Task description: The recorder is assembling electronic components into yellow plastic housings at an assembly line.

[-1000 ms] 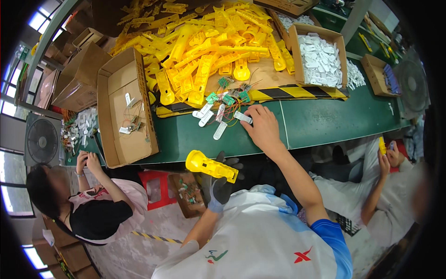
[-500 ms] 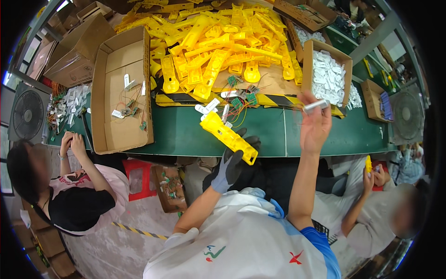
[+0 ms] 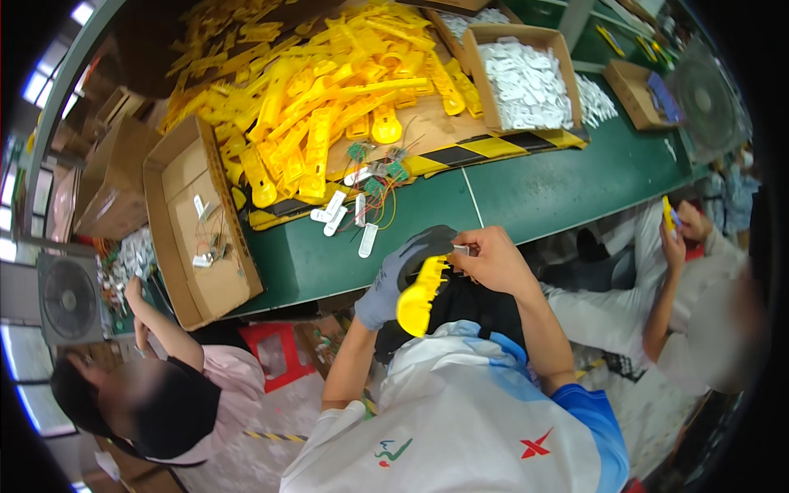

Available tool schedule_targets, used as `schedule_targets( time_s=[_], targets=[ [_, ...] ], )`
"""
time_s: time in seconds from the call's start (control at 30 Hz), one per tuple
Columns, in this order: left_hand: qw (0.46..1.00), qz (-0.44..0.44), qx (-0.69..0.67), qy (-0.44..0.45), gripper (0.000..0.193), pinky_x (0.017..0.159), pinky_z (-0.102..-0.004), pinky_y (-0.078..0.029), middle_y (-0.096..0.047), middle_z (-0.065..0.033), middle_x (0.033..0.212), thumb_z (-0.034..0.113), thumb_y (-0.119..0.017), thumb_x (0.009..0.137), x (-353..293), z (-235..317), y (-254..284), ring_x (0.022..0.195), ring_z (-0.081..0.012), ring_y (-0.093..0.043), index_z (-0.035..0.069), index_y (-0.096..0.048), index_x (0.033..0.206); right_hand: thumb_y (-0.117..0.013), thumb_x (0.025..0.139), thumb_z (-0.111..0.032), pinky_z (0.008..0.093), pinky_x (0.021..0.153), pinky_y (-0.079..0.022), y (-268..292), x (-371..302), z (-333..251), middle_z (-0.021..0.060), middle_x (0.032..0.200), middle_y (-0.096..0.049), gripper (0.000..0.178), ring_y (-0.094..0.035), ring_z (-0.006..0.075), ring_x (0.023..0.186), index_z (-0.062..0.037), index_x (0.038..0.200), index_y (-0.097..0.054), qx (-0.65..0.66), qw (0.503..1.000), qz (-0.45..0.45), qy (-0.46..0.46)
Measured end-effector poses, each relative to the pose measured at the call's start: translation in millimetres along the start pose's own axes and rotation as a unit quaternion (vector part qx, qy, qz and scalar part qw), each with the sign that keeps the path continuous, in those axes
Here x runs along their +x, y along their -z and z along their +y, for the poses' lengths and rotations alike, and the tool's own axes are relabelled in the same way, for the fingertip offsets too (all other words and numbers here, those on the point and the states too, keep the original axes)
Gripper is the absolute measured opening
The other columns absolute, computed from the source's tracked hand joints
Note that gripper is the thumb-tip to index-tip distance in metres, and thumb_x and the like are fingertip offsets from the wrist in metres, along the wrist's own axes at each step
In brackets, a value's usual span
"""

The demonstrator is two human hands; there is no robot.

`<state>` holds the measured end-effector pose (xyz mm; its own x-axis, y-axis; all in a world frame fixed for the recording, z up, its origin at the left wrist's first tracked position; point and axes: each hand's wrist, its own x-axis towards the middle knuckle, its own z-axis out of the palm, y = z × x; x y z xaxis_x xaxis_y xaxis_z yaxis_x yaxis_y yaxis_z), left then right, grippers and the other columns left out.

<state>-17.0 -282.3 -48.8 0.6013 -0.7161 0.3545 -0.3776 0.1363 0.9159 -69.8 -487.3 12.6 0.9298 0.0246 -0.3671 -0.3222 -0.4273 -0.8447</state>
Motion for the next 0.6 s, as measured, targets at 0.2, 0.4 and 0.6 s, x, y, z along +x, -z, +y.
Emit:
schedule_targets(
  time_s=[0.2, 0.4, 0.6],
  targets=[
    [0.979, 0.086, -0.151, 0.103, 0.058, 0.103, -0.0379, -0.043, -0.055, -0.0144, 0.134, 0.007, -0.077, 0.076, -0.4, 7.2, -18.8, 0.125, -0.0265, -0.052, 0.005, -0.055, 0.130, -0.061, 0.096, -0.021, 0.0231, 0.067, -0.049, -6.3, 9.7, 60.7, 0.0043, 0.088, -0.069, 0.030, -0.062, 0.0086, 0.074, 0.0041, 0.113, -0.064, 0.306, 0.940, -0.083, 0.128],
    [0.942, 0.172, -0.223, 0.183, 0.067, 0.104, -0.0365, -0.042, -0.055, -0.0126, 0.135, 0.012, -0.080, 0.074, -17.5, -13.3, -59.3, 0.121, -0.0226, -0.054, 0.004, -0.050, 0.134, -0.061, 0.097, -0.031, 0.0238, 0.074, -0.050, -37.5, 15.7, 92.8, 0.0059, 0.092, -0.069, 0.036, -0.063, 0.0097, 0.080, 0.0032, 0.109, -0.065, 0.475, 0.872, -0.075, 0.089],
    [0.973, 0.152, -0.166, 0.052, 0.075, 0.100, -0.0345, -0.045, -0.057, -0.0107, 0.129, 0.012, -0.079, 0.075, 9.5, -27.2, -64.6, 0.116, -0.0195, -0.056, 0.004, -0.043, 0.140, -0.054, 0.100, -0.032, 0.0298, 0.086, -0.055, -37.3, 7.8, 94.1, 0.0136, 0.108, -0.069, 0.041, -0.068, 0.0185, 0.096, 0.0051, 0.115, -0.061, 0.623, 0.777, -0.089, 0.038]
  ],
)
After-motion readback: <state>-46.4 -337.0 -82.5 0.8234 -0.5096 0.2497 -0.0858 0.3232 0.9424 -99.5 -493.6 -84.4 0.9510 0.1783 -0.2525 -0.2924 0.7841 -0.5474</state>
